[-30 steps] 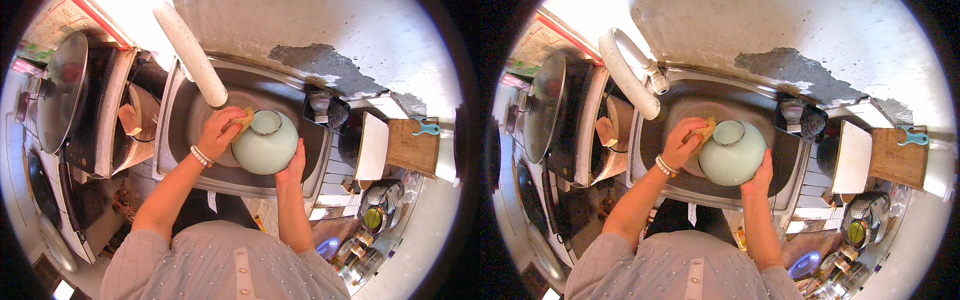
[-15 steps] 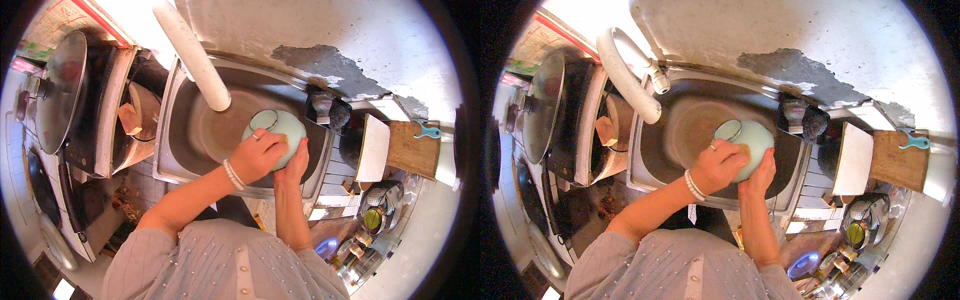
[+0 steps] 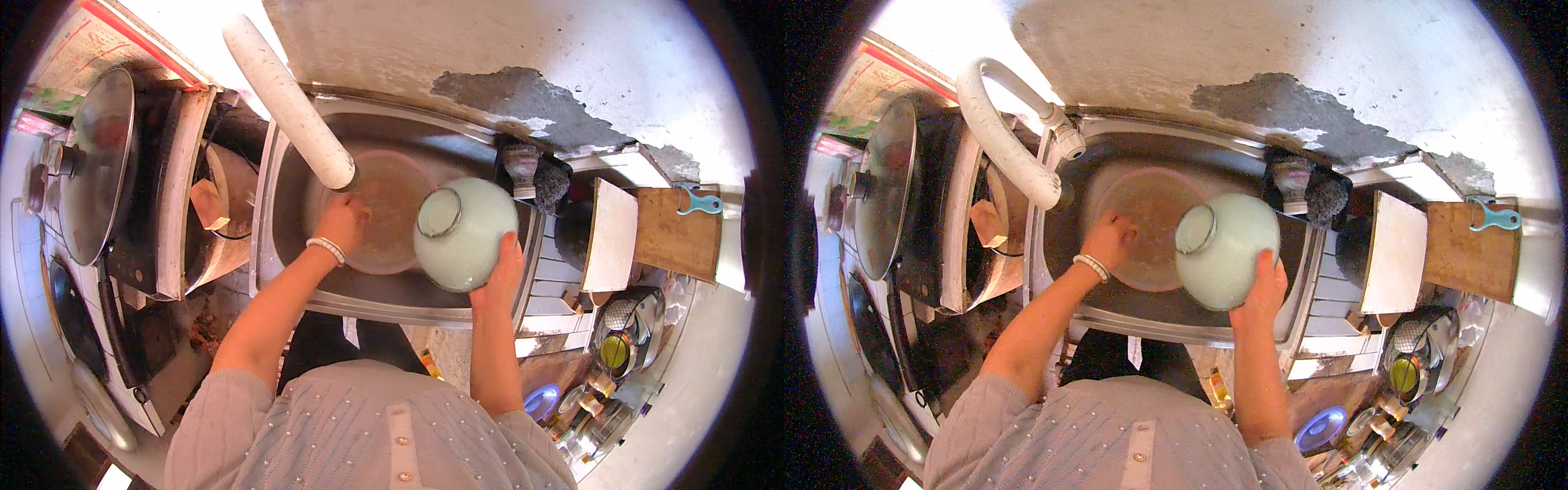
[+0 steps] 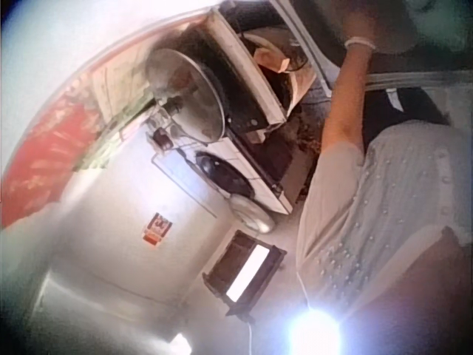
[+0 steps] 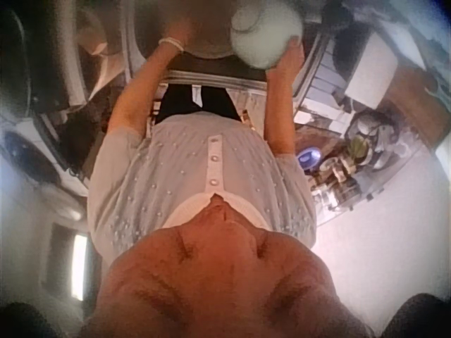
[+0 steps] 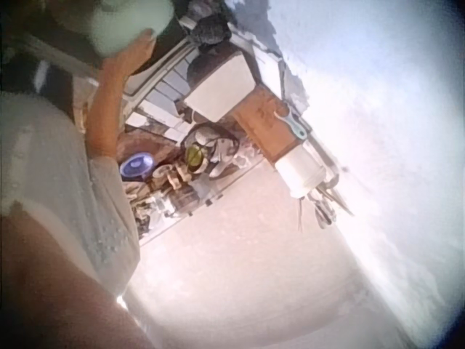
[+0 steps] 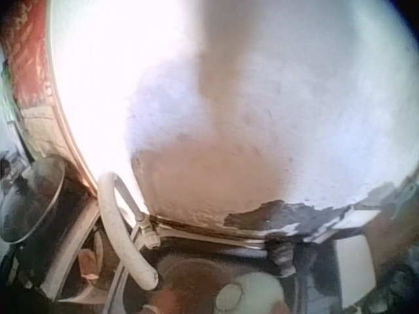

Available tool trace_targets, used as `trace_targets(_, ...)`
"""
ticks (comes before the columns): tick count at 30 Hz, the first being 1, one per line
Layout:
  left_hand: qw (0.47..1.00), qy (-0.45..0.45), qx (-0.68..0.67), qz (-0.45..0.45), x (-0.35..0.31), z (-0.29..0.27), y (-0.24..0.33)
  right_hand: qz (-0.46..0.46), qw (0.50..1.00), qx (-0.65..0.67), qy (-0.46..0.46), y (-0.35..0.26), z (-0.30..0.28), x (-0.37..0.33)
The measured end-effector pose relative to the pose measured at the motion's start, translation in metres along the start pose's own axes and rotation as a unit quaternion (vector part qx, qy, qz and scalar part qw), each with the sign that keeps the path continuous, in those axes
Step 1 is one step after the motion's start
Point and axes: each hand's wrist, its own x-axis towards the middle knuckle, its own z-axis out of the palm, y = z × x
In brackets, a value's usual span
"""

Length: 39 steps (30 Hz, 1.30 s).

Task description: The person scrubs the inside of a large black wok with a scrubber, washes a light blue bowl and a pinkish basin in a sink, and then wipes the interior of the wok with a cloth.

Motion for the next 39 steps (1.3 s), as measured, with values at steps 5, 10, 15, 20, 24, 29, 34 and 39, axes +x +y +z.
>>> trace_targets(5,0.995,-0.045,0.084,-0.037,0.016,0.009,-0.023,-0.049,0.971,-0.21,-0.104,-0.007,-0.024,-0.017)
trace_targets(10,0.973,-0.004,-0.059,-0.225,0.052,0.052,-0.026,-0.056,0.931,-0.306,-0.191,-0.01,-0.019,-0.039)
trace_targets(15,0.965,0.074,-0.02,-0.251,0.061,0.132,-0.006,-0.074,0.913,-0.328,-0.23,0.0,-0.021,-0.055)
trace_targets(20,0.995,-0.043,0.044,-0.077,0.038,0.193,-0.012,-0.088,0.911,-0.313,-0.254,0.005,-0.027,-0.065)
trace_targets(24,0.912,-0.344,0.125,0.185,0.014,0.143,-0.005,-0.109,0.912,-0.325,-0.227,-0.004,-0.044,-0.065)
trace_targets(29,0.926,-0.334,0.175,0.01,0.02,0.067,-0.035,-0.139,0.914,-0.3,-0.235,-0.021,-0.054,-0.068)
trace_targets(34,0.906,-0.277,0.32,-0.004,0.073,0.054,-0.015,-0.197,0.877,-0.36,-0.251,-0.022,-0.066,-0.068)
trace_targets(39,0.965,-0.198,0.172,-0.017,0.053,0.127,-0.052,-0.238,0.859,-0.34,-0.299,-0.02,-0.059,-0.074)
